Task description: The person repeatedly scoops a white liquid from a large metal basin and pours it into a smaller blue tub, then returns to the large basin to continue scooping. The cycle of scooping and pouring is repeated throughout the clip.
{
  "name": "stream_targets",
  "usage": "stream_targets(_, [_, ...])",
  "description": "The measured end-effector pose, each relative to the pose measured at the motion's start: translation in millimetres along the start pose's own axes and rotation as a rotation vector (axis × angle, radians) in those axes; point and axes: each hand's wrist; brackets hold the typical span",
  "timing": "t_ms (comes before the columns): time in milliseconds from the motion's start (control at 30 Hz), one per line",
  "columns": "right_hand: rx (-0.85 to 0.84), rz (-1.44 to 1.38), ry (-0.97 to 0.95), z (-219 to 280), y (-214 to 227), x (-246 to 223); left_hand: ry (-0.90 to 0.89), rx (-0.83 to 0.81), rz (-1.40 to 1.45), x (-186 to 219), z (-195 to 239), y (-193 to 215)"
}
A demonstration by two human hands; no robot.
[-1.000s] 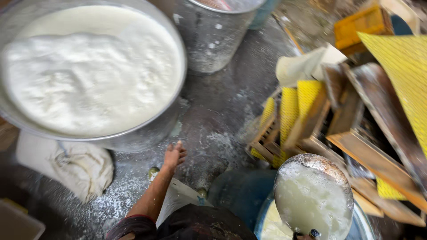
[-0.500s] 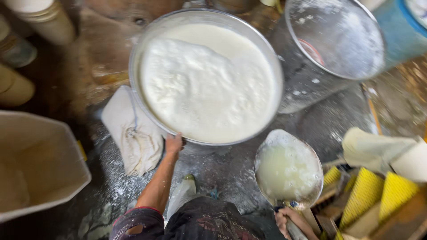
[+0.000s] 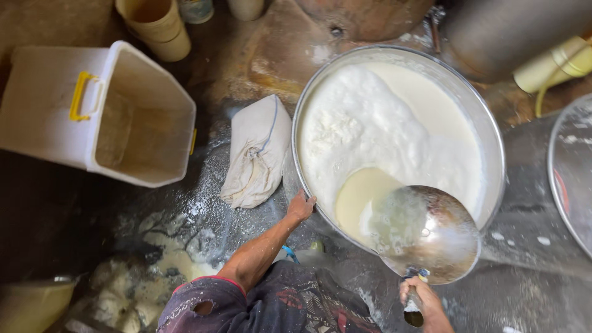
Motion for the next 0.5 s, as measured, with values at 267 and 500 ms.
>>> stream_targets(267, [0.516, 0.05, 0.478, -95, 46, -167, 0.093, 0.149, 0.065, 1, 8, -16])
stream_targets(500, [0.239, -0.259, 0.446, -254, 1, -269, 0.142, 0.348, -0.003, 11, 28, -15])
Point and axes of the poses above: each hand's wrist, its own z-axis away from the middle knuckle, its own y-axis out of the back of the hand, x = y × z
